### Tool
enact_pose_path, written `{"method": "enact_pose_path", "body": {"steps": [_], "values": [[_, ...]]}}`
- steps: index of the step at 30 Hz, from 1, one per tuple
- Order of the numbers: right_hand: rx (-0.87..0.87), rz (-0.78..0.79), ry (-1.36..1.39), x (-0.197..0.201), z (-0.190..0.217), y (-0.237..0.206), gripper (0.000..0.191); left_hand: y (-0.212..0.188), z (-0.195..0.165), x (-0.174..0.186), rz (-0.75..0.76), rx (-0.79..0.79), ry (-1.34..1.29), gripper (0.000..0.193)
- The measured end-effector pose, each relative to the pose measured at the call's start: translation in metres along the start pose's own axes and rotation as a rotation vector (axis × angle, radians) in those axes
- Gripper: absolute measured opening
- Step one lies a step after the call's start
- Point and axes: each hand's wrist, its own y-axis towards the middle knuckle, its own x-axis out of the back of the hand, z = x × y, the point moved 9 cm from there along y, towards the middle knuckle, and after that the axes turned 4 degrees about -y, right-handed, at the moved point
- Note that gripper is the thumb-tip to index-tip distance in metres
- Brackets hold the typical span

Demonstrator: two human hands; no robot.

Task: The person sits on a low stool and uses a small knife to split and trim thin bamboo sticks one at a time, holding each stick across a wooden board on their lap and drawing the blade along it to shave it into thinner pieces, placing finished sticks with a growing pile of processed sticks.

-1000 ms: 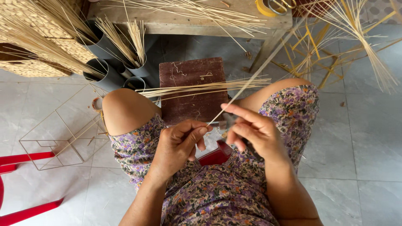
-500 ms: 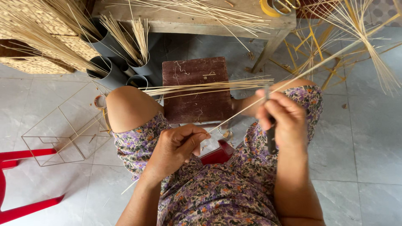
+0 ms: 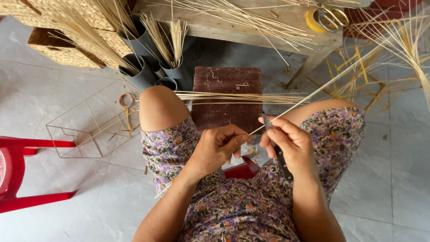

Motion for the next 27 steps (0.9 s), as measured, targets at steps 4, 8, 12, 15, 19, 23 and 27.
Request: {"method": "enact_pose_path", "body": {"steps": [4,8,12,15,19,23,27], "values": [[-0.023,-0.215,0.069,0.042,-0.011,0.001,0.030,-0.005,0.004,0.005,0.032,0.007,0.012,0.017],[0.059,-0.390,0.226,0.109,-0.024,0.000,0.030,-0.014,0.004,0.013,0.097,0.006,-0.016,0.018],[0.113,-0.567,0.427,0.169,-0.039,-0.007,0.032,-0.024,0.006,0.034,0.109,0.117,-0.253,0.018],[0.094,-0.515,0.504,0.175,-0.044,-0.003,0.025,-0.027,-0.017,0.072,-0.105,-0.084,-0.535,0.014],[0.044,-0.400,0.474,0.125,-0.045,0.005,0.027,-0.044,-0.068,0.114,-0.251,-0.601,-0.806,0.015],[-0.046,-0.253,0.388,0.058,-0.039,0.005,0.041,-0.061,-0.084,0.146,-0.587,-0.799,-0.742,0.012],[0.007,0.167,0.494,0.010,-0.008,-0.007,0.033,-0.066,-0.077,0.149,-0.762,-0.840,-0.664,0.014]]}}
